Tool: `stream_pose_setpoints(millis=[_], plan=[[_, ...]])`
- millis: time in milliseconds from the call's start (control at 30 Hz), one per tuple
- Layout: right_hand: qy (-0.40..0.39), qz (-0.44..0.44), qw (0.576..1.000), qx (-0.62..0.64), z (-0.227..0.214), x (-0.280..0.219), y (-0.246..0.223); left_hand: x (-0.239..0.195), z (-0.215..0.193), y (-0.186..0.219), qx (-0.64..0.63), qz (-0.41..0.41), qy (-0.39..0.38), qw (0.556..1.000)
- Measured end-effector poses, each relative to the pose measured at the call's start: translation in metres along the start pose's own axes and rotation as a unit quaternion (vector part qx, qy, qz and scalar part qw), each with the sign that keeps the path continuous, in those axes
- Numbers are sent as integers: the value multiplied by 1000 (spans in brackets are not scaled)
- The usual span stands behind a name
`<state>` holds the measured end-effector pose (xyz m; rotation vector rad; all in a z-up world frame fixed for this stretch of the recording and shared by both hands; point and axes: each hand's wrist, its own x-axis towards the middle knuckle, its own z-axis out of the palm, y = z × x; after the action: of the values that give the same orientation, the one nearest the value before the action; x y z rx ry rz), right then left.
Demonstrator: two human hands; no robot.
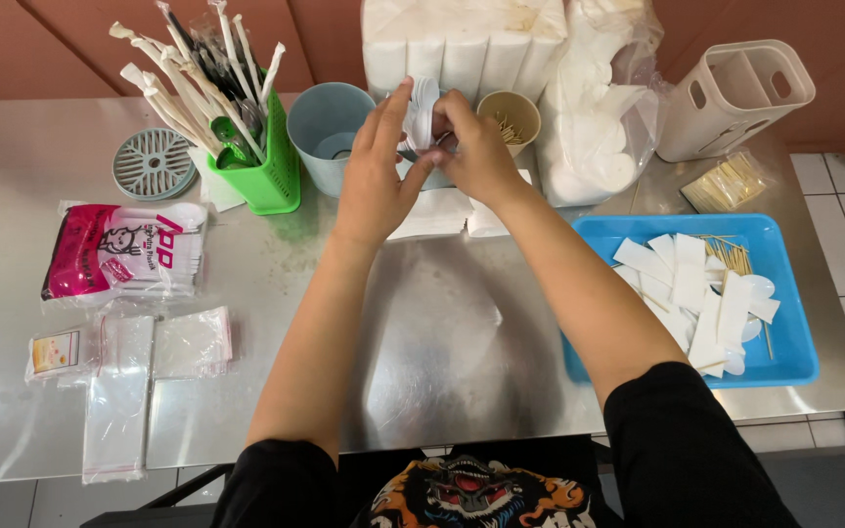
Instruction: The person repeatedly picks white paper napkins and wooden skewers from a blue tray, folds the napkin around the skewer, and places the assembled bundle on the counter. The person also handles white plastic spoons and forks, folding napkins around them and stacking the bundles. The process is repeated continuously throughout the clip.
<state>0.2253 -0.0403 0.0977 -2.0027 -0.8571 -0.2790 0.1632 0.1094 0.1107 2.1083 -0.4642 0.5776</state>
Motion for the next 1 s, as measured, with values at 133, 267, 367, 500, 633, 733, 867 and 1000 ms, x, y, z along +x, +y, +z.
stream_pose_setpoints(millis=[133, 267, 367, 500, 633, 733, 867, 1000], plan=[[-23, 46, 998, -40, 12, -2, 13, 10, -2, -12, 60, 55, -53, 995], [-11, -11, 998, -69, 23, -5, 27, 12, 3, -28, 154, 91, -21, 984], [8, -42, 995, -87, 28, -6, 36, 11, 10, -39, 158, 87, -23, 983], [0, -50, 990, -131, 31, -9, 38, 8, 17, -49, 183, 91, -25, 979], [1, -20, 991, -129, 34, -10, 40, 7, 16, -48, 211, 92, -21, 973], [-11, -4, 989, -148, 33, -11, 39, 4, 16, -44, 228, 98, -15, 969], [-62, 12, 983, -172, 27, -12, 30, 4, 17, -42, 226, 89, -14, 970], [-82, 32, 979, -184, 23, -15, 23, 2, 15, -36, 188, 74, -24, 979]])
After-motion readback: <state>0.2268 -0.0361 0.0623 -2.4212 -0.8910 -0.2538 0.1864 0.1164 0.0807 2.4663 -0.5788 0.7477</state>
